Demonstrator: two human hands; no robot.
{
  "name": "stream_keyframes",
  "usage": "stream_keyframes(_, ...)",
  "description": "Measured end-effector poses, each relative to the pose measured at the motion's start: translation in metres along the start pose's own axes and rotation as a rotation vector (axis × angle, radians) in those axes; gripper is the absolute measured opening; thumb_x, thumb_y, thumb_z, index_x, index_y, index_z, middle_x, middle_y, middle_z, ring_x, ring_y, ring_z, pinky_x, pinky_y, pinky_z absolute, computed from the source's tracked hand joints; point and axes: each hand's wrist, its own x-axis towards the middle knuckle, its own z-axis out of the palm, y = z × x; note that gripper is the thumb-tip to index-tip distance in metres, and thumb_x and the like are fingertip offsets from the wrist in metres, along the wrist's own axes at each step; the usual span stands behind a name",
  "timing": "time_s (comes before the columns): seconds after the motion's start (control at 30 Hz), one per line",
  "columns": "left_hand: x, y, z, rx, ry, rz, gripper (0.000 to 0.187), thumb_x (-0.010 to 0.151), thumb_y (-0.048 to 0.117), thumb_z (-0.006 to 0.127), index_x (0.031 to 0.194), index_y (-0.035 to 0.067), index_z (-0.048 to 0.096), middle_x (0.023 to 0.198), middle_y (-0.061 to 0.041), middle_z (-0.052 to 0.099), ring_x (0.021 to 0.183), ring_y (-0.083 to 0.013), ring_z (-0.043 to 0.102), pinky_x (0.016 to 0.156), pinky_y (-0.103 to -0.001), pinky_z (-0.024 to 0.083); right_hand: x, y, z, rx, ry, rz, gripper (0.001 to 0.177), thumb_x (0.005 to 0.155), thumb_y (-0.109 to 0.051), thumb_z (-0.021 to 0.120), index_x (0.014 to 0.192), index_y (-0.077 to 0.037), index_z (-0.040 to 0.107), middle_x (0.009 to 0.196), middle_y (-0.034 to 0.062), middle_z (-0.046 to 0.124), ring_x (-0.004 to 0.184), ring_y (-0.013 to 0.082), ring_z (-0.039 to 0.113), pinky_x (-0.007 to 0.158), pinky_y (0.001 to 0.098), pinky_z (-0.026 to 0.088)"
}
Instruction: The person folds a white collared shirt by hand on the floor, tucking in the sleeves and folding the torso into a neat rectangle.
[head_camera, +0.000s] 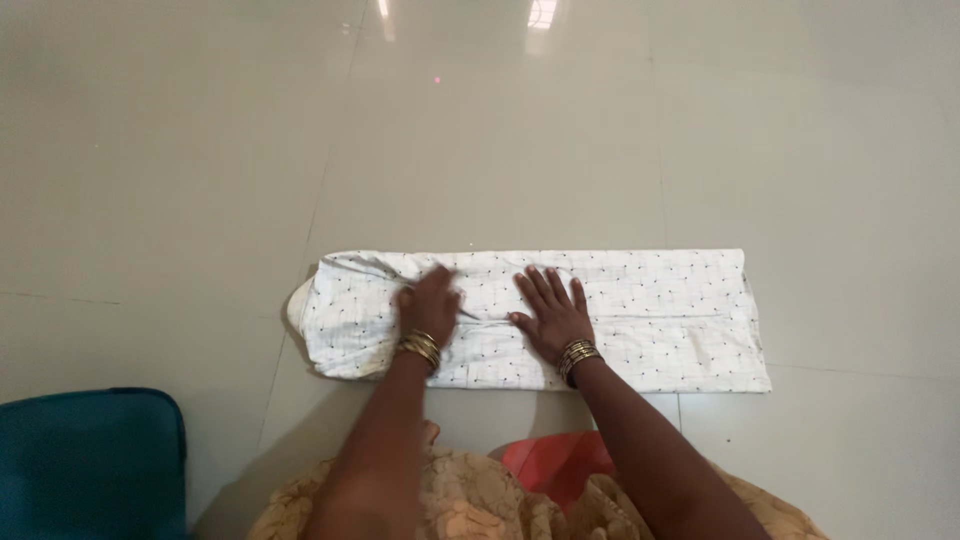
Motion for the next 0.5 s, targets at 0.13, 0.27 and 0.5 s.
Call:
stream_keyframes(0.13,0.033,-0.043,-0.066,0.127,0.339,-0.053,0.067,0.071,0.02,0.081,0.135,0.03,0.062,0.133,-0.003,0.062,0.125,-0.0287,0.05,0.098,-0.057,0.037,0.002,0.002,0.007,0.003,-0.001,0.014,0.073,0.096,-0.071,0.018,0.16,-0.037,0.013,0.17,-0.0087,0.007,0.156,0.0179,0.002,0.123,0.0504,-0.003)
stream_keyframes(0.27,0.055,-0.075,-0.115,0.033,-0.051,-0.031,0.057,0.071,0.032,0.089,0.125,0.034,0.068,0.118,0.004,0.072,0.119,-0.024,0.057,0.106,-0.048,0.037,0.0,-0.001,0.007,-0.012,0.067,0.001,0.073,0.097,-0.072,0.019,0.161,-0.036,0.015,0.17,-0.0072,0.009,0.155,0.0192,0.004,0.123,0.0512,-0.003)
stream_keyframes(0.5,0.077,-0.123,-0.092,-0.154,0.05,-0.077,0.02,0.086,0.014,0.082,0.102,0.026,0.084,0.104,-0.007,0.079,0.088,-0.0286,0.073,0.083,-0.039,0.058,-0.006,0.002,0.009,-0.017,0.088,-0.004,0.072,0.097,-0.071,0.022,0.16,-0.037,0.019,0.169,-0.0069,0.013,0.155,0.0175,0.007,0.124,0.0484,-0.001)
